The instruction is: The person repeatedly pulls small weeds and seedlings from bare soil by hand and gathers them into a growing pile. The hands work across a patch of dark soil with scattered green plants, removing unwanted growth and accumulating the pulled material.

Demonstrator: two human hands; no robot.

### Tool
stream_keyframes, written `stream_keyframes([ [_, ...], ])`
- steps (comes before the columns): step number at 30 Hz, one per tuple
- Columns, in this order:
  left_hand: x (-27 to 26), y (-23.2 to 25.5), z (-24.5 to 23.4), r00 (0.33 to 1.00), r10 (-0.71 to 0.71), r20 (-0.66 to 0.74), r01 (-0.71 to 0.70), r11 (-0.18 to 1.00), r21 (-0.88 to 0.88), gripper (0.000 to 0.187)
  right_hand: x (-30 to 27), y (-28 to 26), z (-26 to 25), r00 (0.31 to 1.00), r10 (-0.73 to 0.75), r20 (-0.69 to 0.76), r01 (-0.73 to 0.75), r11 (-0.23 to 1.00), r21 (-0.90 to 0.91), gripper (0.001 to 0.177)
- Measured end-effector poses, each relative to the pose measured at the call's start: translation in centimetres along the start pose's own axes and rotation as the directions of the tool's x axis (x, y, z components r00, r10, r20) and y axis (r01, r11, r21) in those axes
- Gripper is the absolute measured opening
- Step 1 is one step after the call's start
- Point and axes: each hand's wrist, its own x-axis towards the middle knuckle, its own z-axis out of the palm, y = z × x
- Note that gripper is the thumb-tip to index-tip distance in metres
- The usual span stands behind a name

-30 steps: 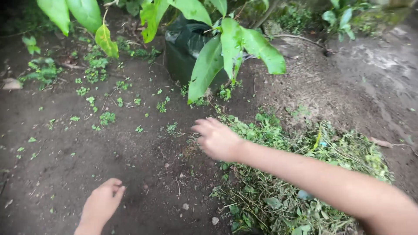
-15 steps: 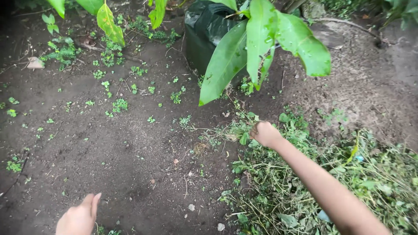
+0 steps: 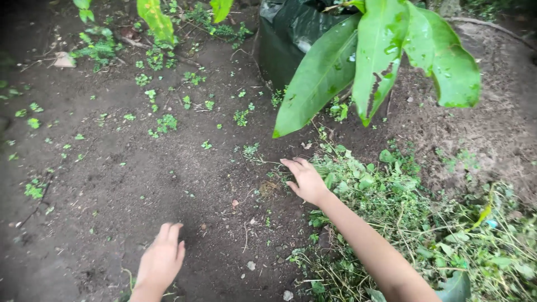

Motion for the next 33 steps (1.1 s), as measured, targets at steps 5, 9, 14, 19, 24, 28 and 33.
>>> stream_keyframes([
  [5,-0.2,-0.3,0.9,0.997,0.026,-0.070,-0.026,1.000,-0.004,0.039,1.5,-1.0,3.3,0.996,-0.086,0.031,0.083,0.993,0.078,0.042],
  [9,-1.0,-0.9,0.7,1.000,-0.030,0.000,0.030,0.998,0.049,0.026,0.4,-1.1,2.3,0.991,-0.040,0.125,0.030,0.996,0.081,0.031],
  [14,-1.0,-2.7,-3.5,0.996,-0.066,-0.066,0.073,0.992,0.102,0.021,-1.6,1.1,-3.7,0.994,-0.014,0.112,-0.003,0.988,0.155,0.045],
  [19,-6.2,-8.8,-6.9,0.876,-0.461,-0.143,0.463,0.886,-0.024,0.024,-1.4,6.8,-10.1,0.995,0.076,0.063,-0.077,0.997,0.025,0.032],
  [24,-14.5,-16.1,-12.2,0.636,-0.705,0.313,0.660,0.708,0.253,0.035,0.2,10.5,-11.5,0.997,0.070,0.039,-0.067,0.995,-0.072,0.029],
  [28,-23.8,-22.7,-15.7,0.496,-0.828,0.263,0.824,0.544,0.158,0.038,3.8,5.0,-9.4,0.982,0.013,0.187,0.011,0.991,-0.131,0.032],
  [33,-32.9,-29.0,-15.7,0.431,-0.902,0.026,0.893,0.423,-0.153,0.046,7.5,-8.2,-4.7,0.977,-0.100,0.191,0.113,0.992,-0.056,0.027],
])
